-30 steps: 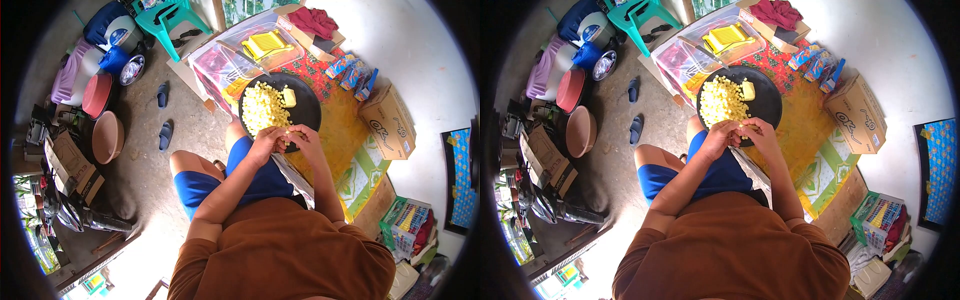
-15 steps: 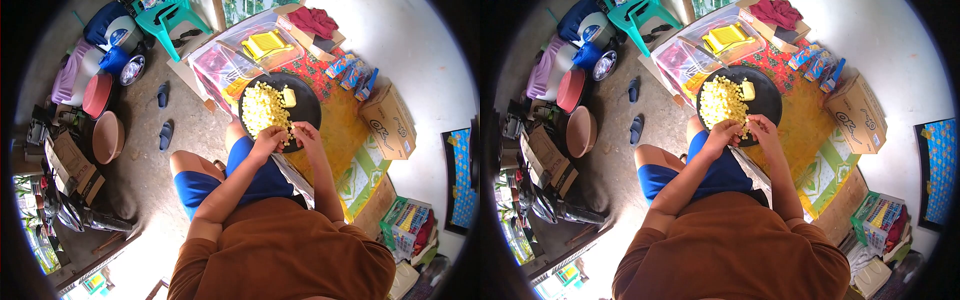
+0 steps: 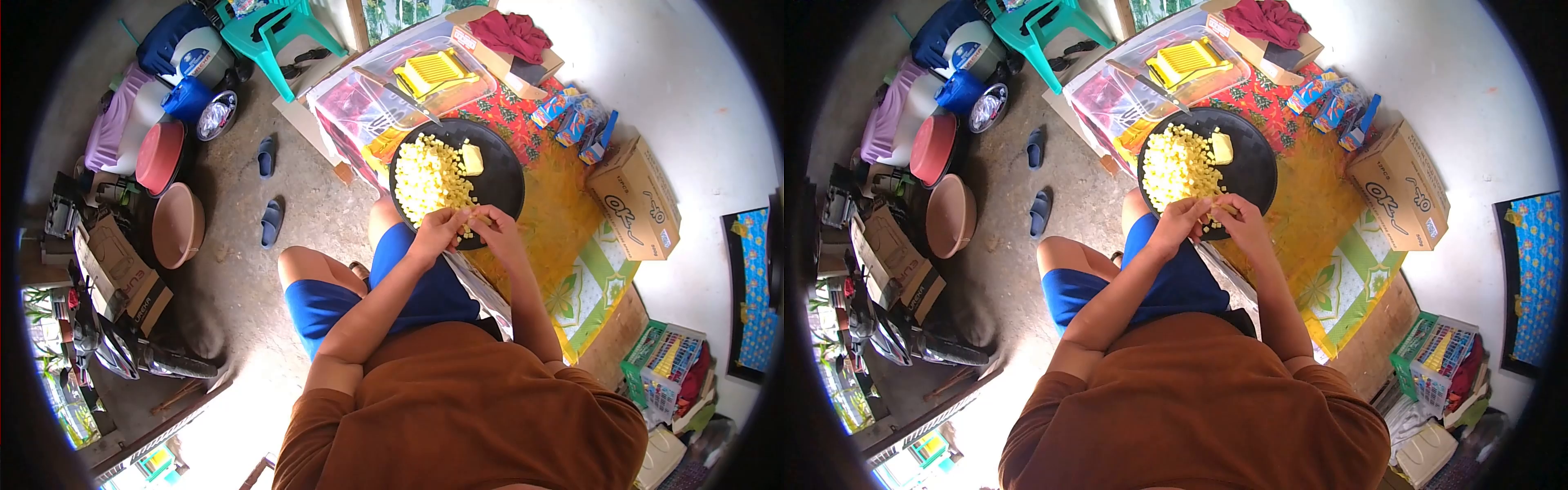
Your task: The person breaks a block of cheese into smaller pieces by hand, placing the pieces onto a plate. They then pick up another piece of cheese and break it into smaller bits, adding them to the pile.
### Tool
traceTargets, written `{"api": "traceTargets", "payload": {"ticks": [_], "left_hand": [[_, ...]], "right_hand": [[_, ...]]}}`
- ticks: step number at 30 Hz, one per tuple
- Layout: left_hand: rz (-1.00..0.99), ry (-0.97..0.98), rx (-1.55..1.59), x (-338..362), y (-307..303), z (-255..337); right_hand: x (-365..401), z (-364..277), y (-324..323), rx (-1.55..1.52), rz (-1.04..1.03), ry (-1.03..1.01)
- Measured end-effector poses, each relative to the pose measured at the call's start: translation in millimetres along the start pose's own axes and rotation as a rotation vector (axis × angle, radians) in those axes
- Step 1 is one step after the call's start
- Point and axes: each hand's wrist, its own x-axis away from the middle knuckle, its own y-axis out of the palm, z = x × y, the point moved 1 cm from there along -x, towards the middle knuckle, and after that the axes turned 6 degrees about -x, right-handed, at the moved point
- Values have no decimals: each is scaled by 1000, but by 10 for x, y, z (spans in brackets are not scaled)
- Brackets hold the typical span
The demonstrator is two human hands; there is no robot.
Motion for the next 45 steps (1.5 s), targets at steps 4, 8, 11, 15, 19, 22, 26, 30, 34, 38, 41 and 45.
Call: {"api": "traceTargets", "payload": {"ticks": [4, 8, 11, 15, 19, 22, 26, 30, 34, 38, 41, 45], "left_hand": [[-53, 5, 95, -9, -19, -13], [-93, -29, 289, -4, -59, -28], [-107, -23, 347, 25, -55, 5], [-72, 12, 231, 14, -68, 7], [13, 90, 10, -49, -56, -118], [89, 168, -171, -76, -40, -186], [117, 221, -246, -83, -38, -211], [114, 145, -150, -46, -28, -112], [16, 127, -21, 52, 2, 41], [-62, 117, 80, 67, -5, 57], [-87, 133, 111, 36, -23, 10], [-78, 98, 163, 33, -31, 3]], "right_hand": [[19, -74, 71, 1, -30, -43], [6, -66, 64, 38, -30, -48], [11, -110, 59, 44, -8, 20], [-7, -19, 17, -216, 2, 52], [-19, 41, -20, -348, 35, 100], [-43, 129, -82, -388, 48, 105], [-35, 116, -85, -369, 65, 130], [-32, 79, -61, -380, 51, 150], [-28, 60, -33, -386, 19, 152], [-13, -3, -8, -418, -36, 155], [-7, -24, 5, -412, -46, 145], [-24, 33, -35, -429, -69, 164]]}}
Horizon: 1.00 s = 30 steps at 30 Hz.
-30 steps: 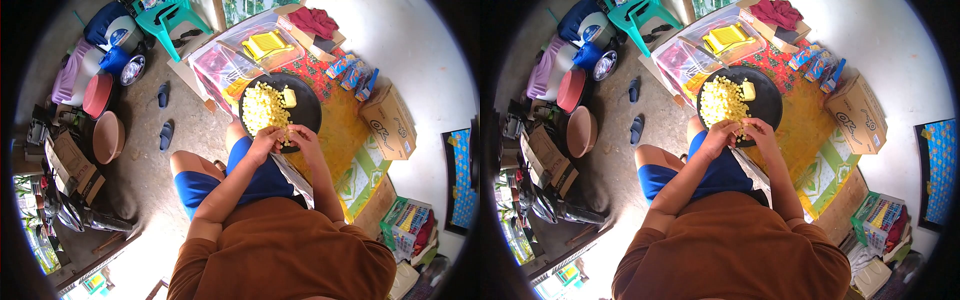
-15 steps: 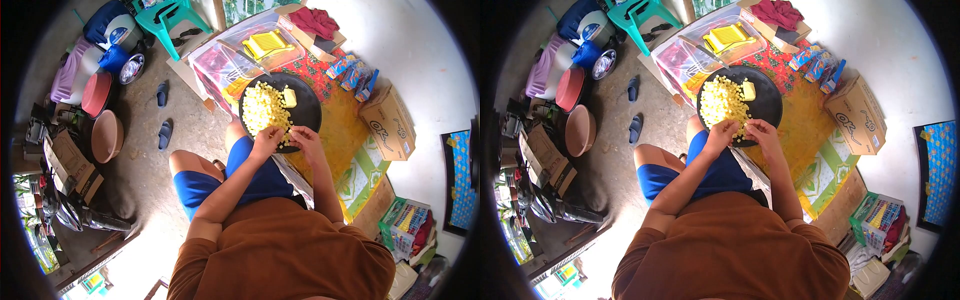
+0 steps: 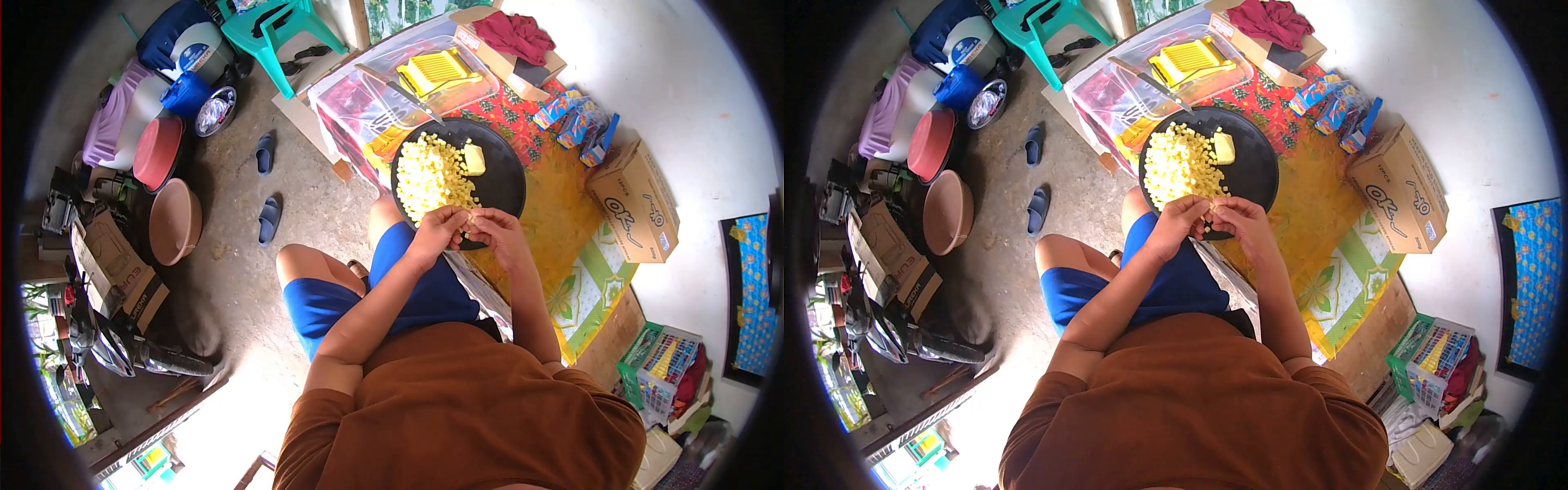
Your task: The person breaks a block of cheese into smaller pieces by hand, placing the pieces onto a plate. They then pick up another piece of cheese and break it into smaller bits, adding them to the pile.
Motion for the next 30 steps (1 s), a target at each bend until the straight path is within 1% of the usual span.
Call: {"api": "traceTargets", "payload": {"ticks": [2, 5, 8, 11, 14, 17, 20, 23, 26, 29, 30], "left_hand": [[13, -9, 5, -14, -4, -23], [77, -13, -50, -44, -16, -108], [154, 4, -189, -69, -33, -163], [166, 23, -216, -115, -73, -254], [173, 28, -239, -124, -91, -261], [189, -20, -318, -116, -101, -232], [199, -7, -305, -129, -100, -247], [201, 52, -288, -121, -92, -261], [202, 68, -310, -131, -100, -280], [204, 71, -323, -115, -102, -247], [211, 85, -327, -116, -101, -239]], "right_hand": [[-13, 19, -18, -8, 14, 8], [-50, 39, -52, 139, 120, -9], [-120, 103, -139, 310, 188, -39], [-163, 145, -189, 382, 210, -54], [-190, 160, -199, 409, 209, -58], [-189, 140, -172, 418, 210, -52], [-201, 139, -169, 434, 226, -38], [-227, 160, -200, 464, 236, -60], [-267, 228, -320, 436, 208, -98], [-235, 198, -259, 116, 219, -106], [-211, 157, -230, 57, 178, -84]]}}
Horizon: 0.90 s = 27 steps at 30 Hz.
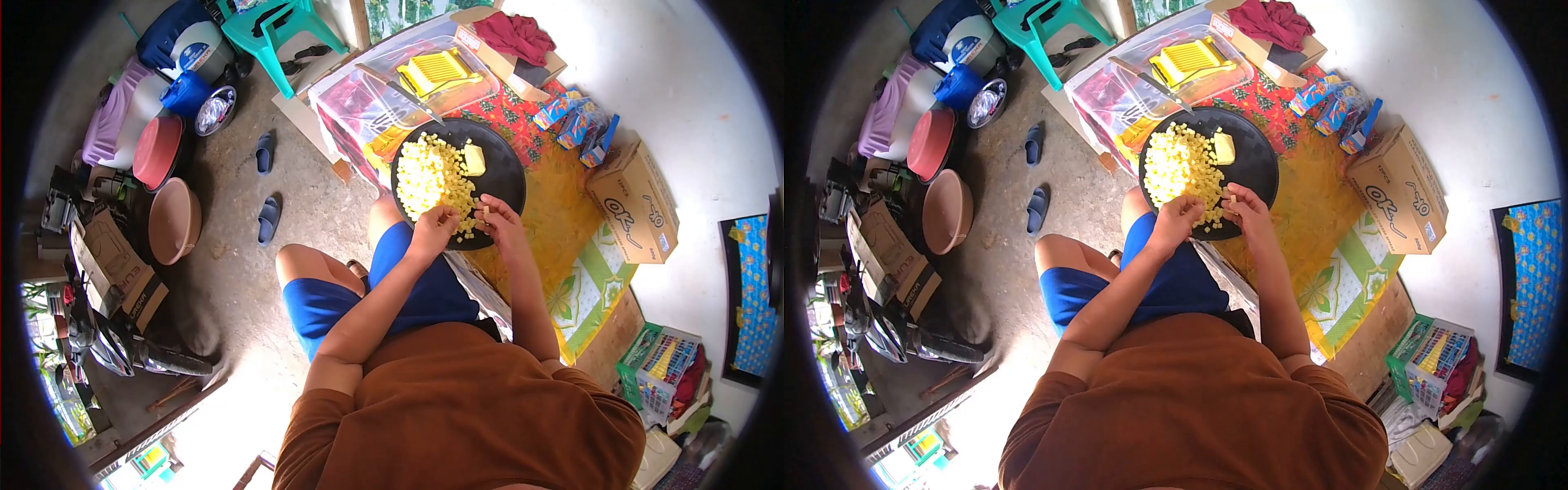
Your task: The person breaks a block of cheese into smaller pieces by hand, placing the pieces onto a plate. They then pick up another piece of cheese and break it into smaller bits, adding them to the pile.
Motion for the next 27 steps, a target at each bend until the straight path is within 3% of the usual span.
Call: {"api": "traceTargets", "payload": {"ticks": [2, 11, 14, 20, 27], "left_hand": [[18, 27, -6, -4, -1, 21], [-22, 76, 130, 87, -16, 294], [-74, 2, 127, 132, -33, 389], [-160, 34, 237, 85, -53, 285], [-130, -34, 169, 60, -31, 208]], "right_hand": [[61, -113, 45, -116, -79, 51], [197, -264, 243, 93, -158, -27], [234, -324, 323, 149, -158, -30], [276, -354, 380, 56, -176, -4], [214, -290, 229, 49, -75, 61]]}}
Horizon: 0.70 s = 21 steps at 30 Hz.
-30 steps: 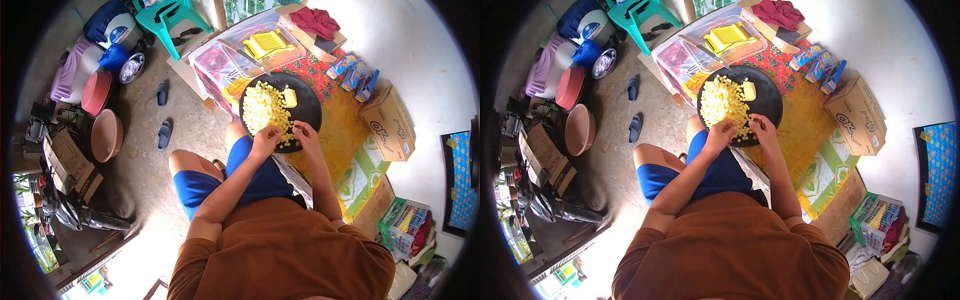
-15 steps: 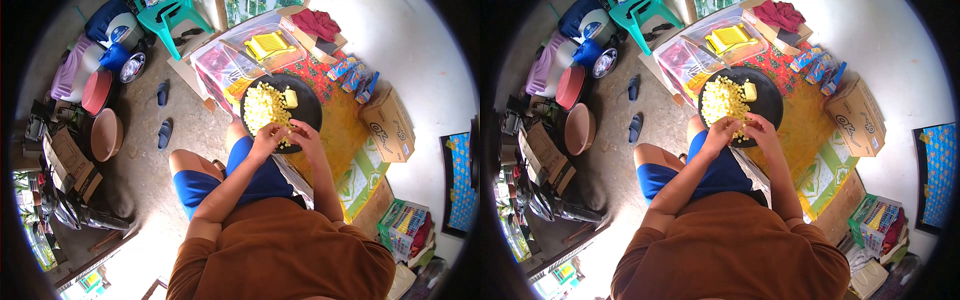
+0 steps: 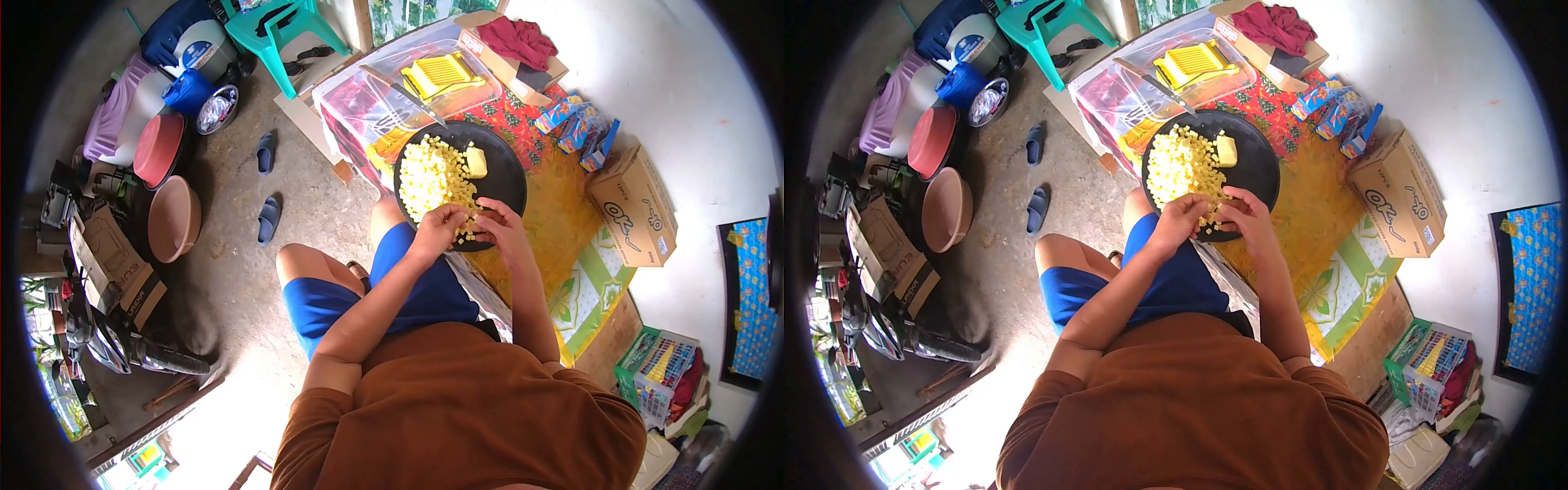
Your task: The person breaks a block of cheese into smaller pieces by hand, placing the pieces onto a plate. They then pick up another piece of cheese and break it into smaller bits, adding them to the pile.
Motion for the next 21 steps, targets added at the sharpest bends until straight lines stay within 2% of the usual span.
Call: {"api": "traceTargets", "payload": {"ticks": [5, 11, 21], "left_hand": [[76, -1, -123, -49, 12, -182], [95, -30, -233, -67, -4, -178], [67, 20, -76, 22, 63, 36]], "right_hand": [[-156, 243, -237, 76, 80, -46], [-148, 237, -225, -18, 98, -13], [-60, 106, -82, -51, 22, -5]]}}
